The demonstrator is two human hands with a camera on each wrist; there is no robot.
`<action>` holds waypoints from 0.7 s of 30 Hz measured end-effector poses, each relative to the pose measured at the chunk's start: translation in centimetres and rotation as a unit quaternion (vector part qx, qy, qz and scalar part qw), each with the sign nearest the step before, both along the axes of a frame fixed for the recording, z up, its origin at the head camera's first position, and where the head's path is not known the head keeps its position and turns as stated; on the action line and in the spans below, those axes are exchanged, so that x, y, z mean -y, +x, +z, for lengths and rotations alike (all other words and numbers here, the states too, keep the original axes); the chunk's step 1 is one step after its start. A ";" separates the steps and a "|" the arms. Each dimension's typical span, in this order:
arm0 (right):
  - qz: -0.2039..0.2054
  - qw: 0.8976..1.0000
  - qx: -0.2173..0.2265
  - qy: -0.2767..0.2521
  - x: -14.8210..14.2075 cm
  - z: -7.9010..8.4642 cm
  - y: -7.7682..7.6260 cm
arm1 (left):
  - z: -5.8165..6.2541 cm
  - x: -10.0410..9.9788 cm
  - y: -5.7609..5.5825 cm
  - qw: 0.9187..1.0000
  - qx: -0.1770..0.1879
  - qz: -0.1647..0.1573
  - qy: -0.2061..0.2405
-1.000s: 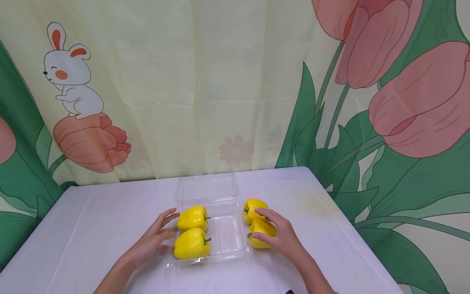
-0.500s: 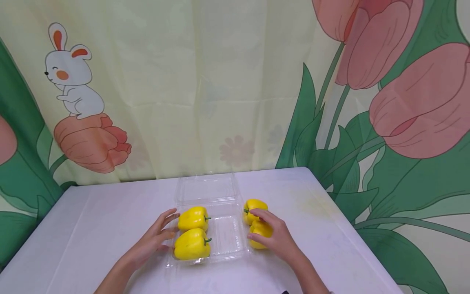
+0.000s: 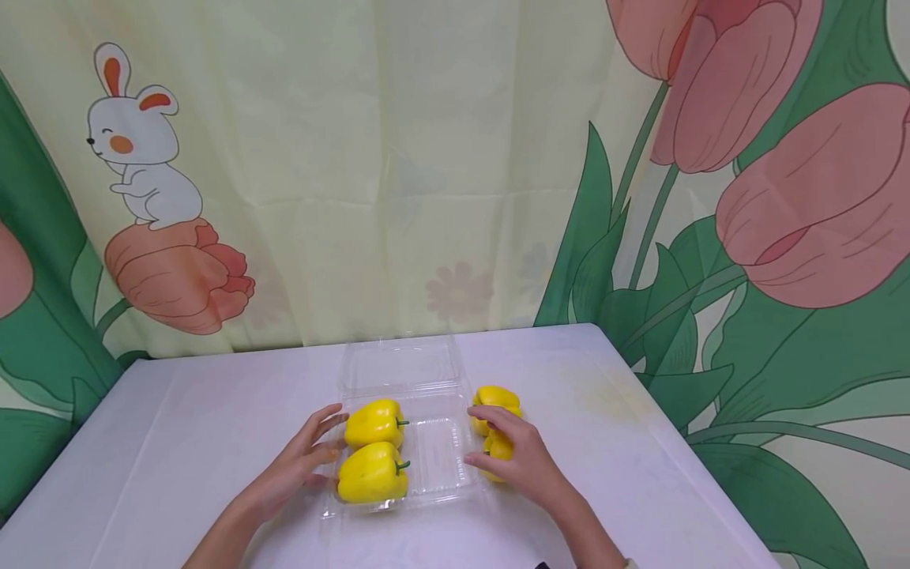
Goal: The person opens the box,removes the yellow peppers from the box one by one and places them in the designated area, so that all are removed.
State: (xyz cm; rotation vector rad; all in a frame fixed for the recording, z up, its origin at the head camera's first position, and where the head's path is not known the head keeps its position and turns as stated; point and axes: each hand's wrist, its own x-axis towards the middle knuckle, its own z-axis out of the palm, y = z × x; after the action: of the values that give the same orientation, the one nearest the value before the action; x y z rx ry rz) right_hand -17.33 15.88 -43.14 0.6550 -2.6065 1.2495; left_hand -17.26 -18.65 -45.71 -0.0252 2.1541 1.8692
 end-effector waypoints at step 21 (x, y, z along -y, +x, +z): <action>0.042 0.999 0.006 0.000 2.4 0.5 -0.1 | 0.1 0.1 0.0 1.000 -0.004 -0.014 0.014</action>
State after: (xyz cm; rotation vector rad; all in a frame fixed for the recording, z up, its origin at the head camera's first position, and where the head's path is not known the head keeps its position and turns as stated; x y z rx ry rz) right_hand -17.41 13.52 -42.62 0.7671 -2.6151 1.2805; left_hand -17.27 -18.80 -45.56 0.0173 2.1227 1.8869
